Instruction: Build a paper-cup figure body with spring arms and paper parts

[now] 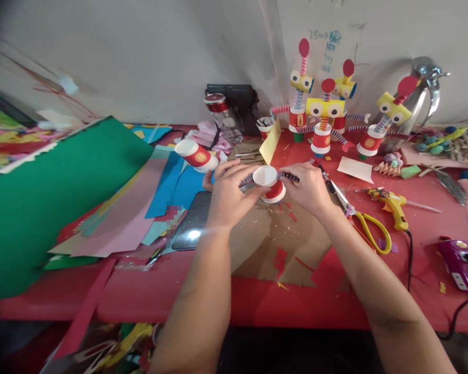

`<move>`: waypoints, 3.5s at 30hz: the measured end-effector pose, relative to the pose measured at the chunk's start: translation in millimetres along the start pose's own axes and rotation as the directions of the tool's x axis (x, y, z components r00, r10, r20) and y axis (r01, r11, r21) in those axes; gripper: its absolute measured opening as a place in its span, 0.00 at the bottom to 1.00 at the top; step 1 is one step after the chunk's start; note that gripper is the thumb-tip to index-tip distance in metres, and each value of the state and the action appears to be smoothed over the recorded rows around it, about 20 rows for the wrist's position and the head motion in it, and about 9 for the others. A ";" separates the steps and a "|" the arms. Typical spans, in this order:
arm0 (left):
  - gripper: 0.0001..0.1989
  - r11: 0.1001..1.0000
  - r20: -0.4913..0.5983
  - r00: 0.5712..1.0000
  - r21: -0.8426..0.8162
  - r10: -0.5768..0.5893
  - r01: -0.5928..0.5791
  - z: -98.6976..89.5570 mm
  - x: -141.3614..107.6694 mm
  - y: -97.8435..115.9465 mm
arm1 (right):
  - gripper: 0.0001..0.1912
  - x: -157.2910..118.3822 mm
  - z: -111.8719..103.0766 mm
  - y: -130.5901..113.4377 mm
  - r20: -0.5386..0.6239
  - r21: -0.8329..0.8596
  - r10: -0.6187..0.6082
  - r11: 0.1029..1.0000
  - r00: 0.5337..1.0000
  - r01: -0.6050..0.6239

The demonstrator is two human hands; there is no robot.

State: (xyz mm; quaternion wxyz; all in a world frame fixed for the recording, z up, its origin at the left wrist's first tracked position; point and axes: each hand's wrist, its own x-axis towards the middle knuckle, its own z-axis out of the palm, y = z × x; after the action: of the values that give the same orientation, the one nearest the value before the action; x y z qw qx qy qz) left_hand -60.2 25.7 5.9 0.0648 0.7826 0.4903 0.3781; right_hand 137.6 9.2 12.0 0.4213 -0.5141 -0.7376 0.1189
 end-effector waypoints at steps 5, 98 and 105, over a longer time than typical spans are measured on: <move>0.19 1.000 0.000 1.000 -0.005 0.016 -0.016 2.4 0.6 -0.5 | 0.10 -0.1 1.6 -2.1 0.011 -0.023 -0.015 1.000 1.000 0.015; 0.21 0.951 -0.504 0.840 -0.308 -0.199 0.040 4.0 -1.0 -24.4 | 0.14 -88.7 -39.4 2.1 -0.204 -0.155 0.008 0.987 0.979 -0.040; 0.15 0.935 -0.717 0.617 -0.340 -0.324 0.097 5.5 2.4 -26.6 | 0.16 -95.5 -19.5 1.9 0.151 -0.193 -0.172 0.961 0.973 0.200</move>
State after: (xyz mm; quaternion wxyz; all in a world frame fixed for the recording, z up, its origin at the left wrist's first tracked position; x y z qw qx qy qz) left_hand -75.2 42.7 -9.3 0.0017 0.4696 0.5047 0.7244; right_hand 164.5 -76.9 -24.8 0.3250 -0.4742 -0.8175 0.0352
